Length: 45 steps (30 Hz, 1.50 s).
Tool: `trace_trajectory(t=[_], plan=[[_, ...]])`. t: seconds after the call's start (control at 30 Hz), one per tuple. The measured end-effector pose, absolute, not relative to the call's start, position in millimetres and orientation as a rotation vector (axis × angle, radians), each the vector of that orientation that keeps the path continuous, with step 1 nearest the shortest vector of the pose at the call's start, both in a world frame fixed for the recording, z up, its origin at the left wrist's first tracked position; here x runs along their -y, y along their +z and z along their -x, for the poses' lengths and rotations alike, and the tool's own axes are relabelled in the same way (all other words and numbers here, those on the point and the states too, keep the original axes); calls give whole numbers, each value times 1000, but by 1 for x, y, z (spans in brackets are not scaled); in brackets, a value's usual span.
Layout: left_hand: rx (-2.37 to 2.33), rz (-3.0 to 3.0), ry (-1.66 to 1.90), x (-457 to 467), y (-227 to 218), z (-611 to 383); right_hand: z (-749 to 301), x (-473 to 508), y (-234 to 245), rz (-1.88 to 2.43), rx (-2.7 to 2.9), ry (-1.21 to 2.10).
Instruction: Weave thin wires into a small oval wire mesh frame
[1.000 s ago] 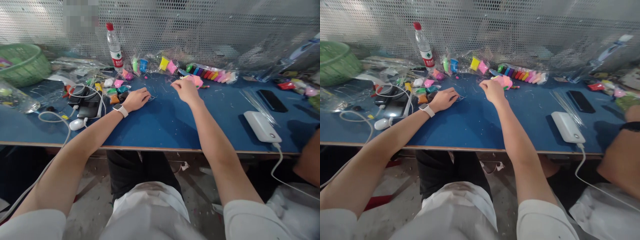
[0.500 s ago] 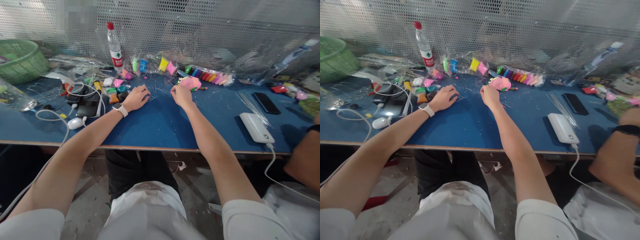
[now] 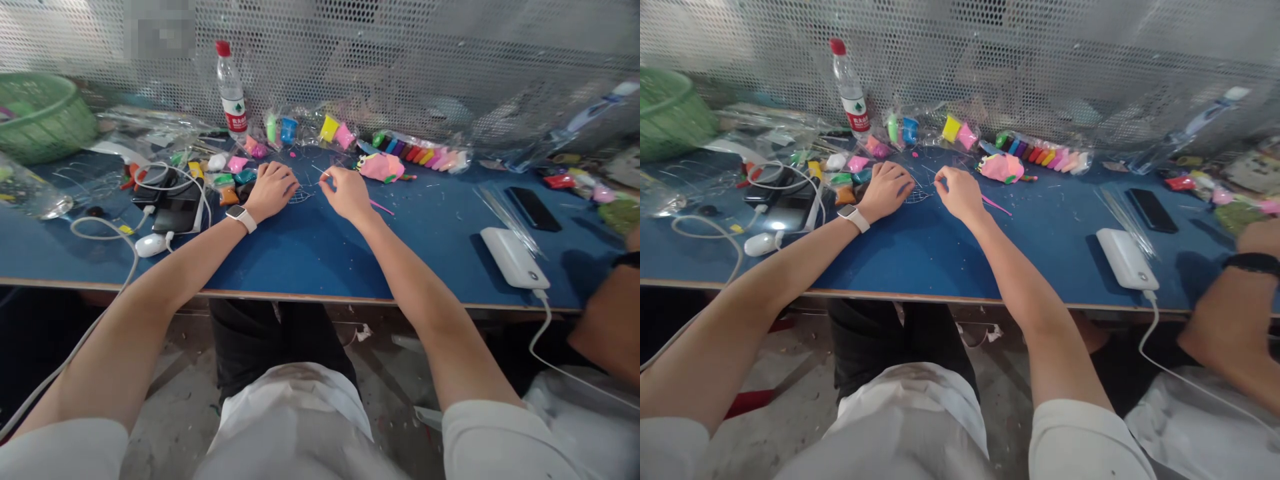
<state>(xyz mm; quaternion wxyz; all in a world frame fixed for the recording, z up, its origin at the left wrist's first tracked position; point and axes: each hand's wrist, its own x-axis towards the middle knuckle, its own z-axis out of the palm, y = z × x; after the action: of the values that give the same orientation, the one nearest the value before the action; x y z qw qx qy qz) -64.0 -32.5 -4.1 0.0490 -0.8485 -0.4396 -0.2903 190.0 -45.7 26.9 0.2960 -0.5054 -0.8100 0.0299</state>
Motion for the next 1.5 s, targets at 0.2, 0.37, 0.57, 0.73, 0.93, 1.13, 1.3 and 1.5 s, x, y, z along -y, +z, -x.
trace_trajectory(t=[0.2, 0.37, 0.57, 0.73, 0.93, 1.13, 1.3, 1.5], plan=[[1373, 2543, -926, 32, -4, 66, -187, 48, 26, 1253, 2161, 116], [1395, 2478, -944, 33, -3, 68, -181, 54, 36, 1143, 2112, 292], [1414, 2498, -909, 39, 2, 66, -179, 62, 47, 1209, 2052, 510], [1416, 2523, -778, 49, 13, 59, -182, 58, 47, 1142, 1928, 681], [1327, 2521, -762, 51, 13, 56, -182, 55, 50, 966, 1723, 960], [1299, 2533, -862, 44, 7, 61, -182, 58, 55, 1031, 1716, 1024], [1194, 2579, -784, 41, 9, 64, -184, 55, 52, 1074, 1713, 999], [1179, 2681, -742, 45, 5, 56, -197, 55, 58, 1156, 1923, 632]])
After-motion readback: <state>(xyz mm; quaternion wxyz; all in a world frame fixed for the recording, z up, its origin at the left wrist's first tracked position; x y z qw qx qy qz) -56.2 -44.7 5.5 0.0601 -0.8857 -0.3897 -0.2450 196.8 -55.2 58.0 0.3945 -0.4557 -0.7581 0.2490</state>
